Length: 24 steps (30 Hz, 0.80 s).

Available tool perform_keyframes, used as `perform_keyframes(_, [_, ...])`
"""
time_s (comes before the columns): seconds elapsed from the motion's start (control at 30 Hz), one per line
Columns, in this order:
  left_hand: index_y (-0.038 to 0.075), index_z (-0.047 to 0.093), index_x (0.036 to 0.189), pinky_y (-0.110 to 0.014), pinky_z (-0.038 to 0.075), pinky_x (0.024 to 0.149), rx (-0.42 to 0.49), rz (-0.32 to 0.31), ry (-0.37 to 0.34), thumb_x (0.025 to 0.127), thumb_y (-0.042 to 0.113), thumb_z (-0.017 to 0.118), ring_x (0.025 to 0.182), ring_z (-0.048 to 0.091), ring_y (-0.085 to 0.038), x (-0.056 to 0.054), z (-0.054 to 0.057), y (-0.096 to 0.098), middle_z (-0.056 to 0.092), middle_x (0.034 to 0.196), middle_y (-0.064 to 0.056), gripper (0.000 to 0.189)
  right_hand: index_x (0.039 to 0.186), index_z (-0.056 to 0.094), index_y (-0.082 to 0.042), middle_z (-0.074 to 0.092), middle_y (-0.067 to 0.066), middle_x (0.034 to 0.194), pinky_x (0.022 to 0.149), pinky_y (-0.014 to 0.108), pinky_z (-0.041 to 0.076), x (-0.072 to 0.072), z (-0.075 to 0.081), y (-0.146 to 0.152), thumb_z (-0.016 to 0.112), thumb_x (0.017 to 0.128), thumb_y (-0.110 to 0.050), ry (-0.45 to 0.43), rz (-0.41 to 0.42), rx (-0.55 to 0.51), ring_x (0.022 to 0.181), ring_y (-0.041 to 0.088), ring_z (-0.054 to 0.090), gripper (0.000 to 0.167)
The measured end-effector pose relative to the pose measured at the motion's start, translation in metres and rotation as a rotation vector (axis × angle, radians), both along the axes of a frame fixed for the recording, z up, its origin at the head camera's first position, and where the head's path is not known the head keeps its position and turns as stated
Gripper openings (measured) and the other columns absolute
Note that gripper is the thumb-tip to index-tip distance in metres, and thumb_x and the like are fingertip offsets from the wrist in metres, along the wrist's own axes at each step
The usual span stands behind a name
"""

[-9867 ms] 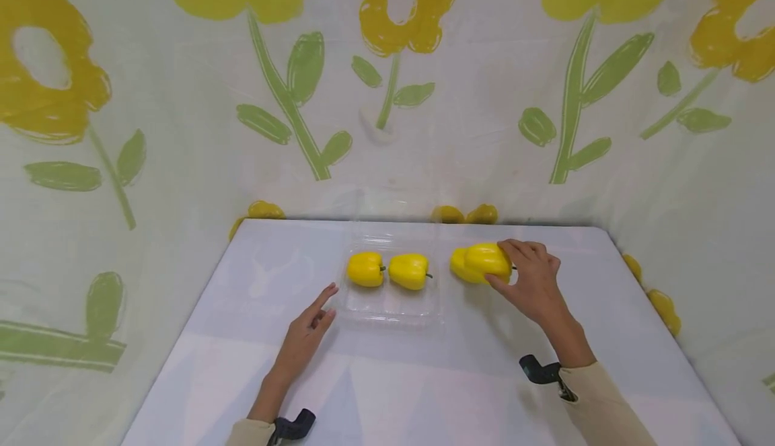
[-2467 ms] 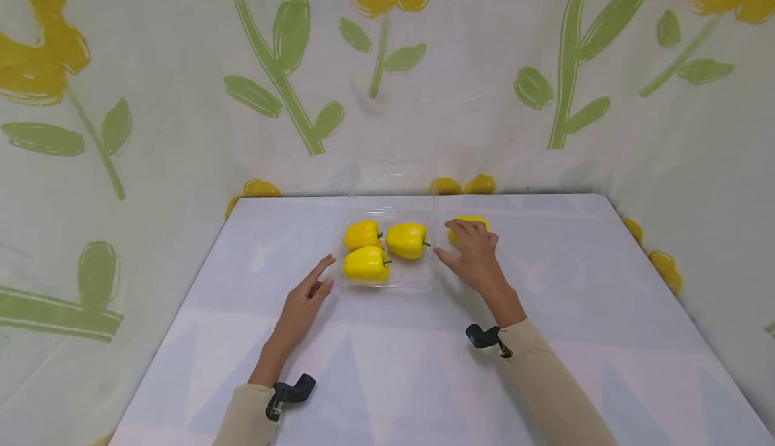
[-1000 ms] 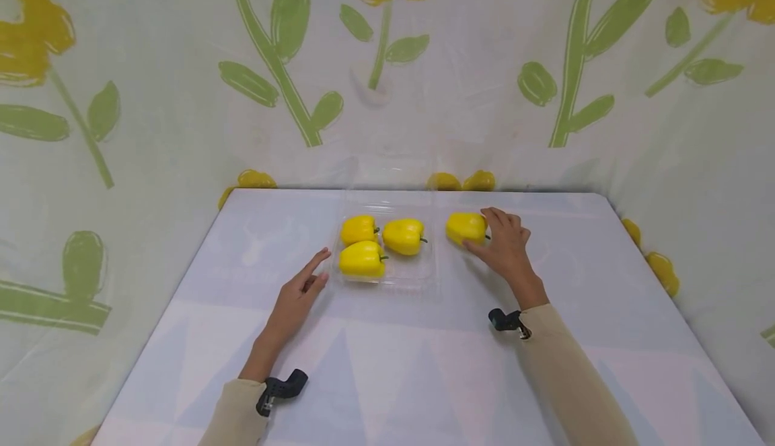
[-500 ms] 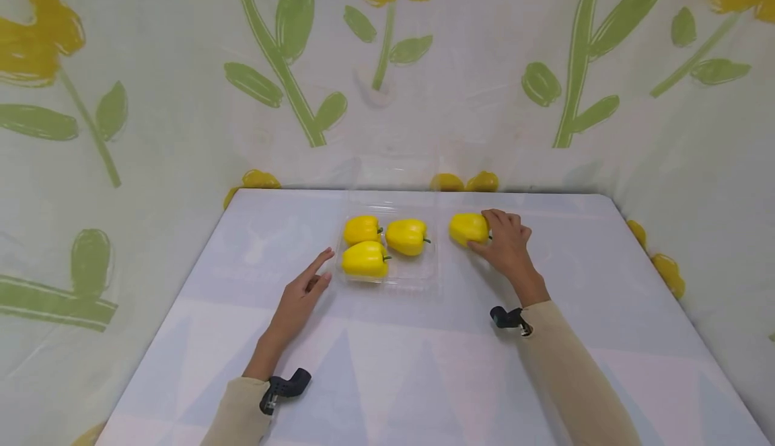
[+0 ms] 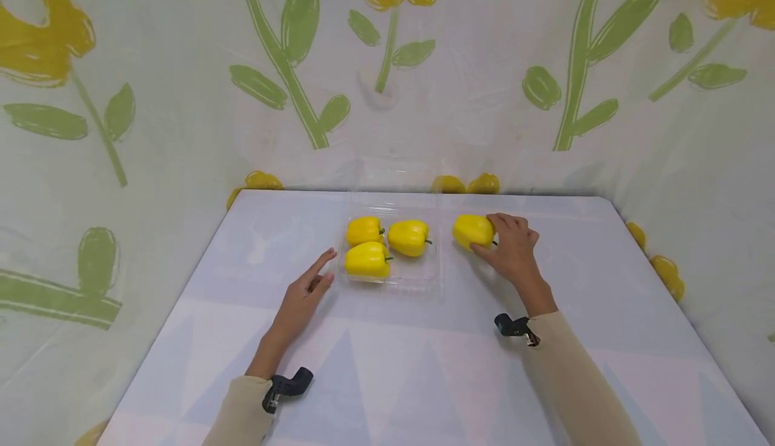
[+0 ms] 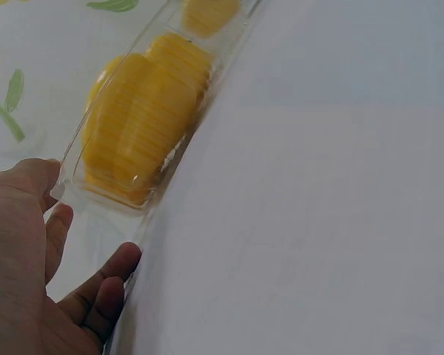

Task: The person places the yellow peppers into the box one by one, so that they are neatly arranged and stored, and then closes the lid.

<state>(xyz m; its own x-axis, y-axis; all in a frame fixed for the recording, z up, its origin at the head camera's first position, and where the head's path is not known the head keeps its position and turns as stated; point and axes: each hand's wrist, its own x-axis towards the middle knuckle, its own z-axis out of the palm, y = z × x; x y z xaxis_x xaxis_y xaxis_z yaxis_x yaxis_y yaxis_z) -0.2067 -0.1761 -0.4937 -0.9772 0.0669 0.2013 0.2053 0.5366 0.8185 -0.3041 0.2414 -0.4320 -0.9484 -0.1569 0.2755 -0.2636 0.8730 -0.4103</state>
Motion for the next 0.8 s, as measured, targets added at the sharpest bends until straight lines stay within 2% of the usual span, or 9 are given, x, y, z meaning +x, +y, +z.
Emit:
perform_keyframes(0.23, [0.032, 0.043, 0.153, -0.034, 0.047, 0.071, 0.001, 0.005, -0.017, 0.104, 0.048, 0.050, 0.083, 0.054, -0.017, 0.000, 0.001, 0.001, 0.039, 0.153, 0.020, 0.053, 0.138, 0.051, 0.000, 0.047, 0.024, 0.141, 0.092, 0.065, 0.019, 0.009, 0.007, 0.003, 0.081, 0.084, -0.032, 0.022, 0.010, 0.000, 0.127, 0.046, 0.032, 0.070])
perform_keyframes(0.5, [0.033, 0.043, 0.153, -0.034, 0.047, 0.071, 0.008, 0.004, -0.003, 0.104, 0.047, 0.050, 0.083, 0.055, -0.016, -0.001, 0.000, 0.001, 0.040, 0.153, 0.021, 0.051, 0.136, 0.053, -0.001, 0.049, 0.023, 0.139, 0.092, 0.065, 0.018, 0.018, 0.015, 0.001, 0.083, 0.083, -0.029, 0.079, 0.054, -0.027, 0.125, 0.044, 0.034, 0.067])
perform_keyframes(0.63, [0.032, 0.043, 0.153, -0.034, 0.046, 0.070, 0.012, 0.005, -0.003, 0.104, 0.044, 0.051, 0.082, 0.054, -0.016, -0.001, -0.001, 0.001, 0.041, 0.153, 0.020, 0.051, 0.135, 0.054, -0.002, 0.050, 0.022, 0.137, 0.092, 0.065, 0.018, 0.021, 0.017, 0.000, 0.083, 0.082, -0.029, 0.093, 0.068, -0.038, 0.124, 0.043, 0.034, 0.066])
perform_keyframes(0.8, [0.033, 0.043, 0.153, -0.034, 0.046, 0.070, 0.009, 0.009, -0.012, 0.104, 0.047, 0.050, 0.082, 0.053, -0.018, -0.001, -0.001, 0.001, 0.040, 0.152, 0.022, 0.052, 0.134, 0.055, -0.002, 0.051, 0.022, 0.137, 0.091, 0.064, 0.019, 0.024, 0.018, -0.002, 0.085, 0.081, -0.027, 0.100, 0.079, -0.053, 0.123, 0.043, 0.035, 0.066])
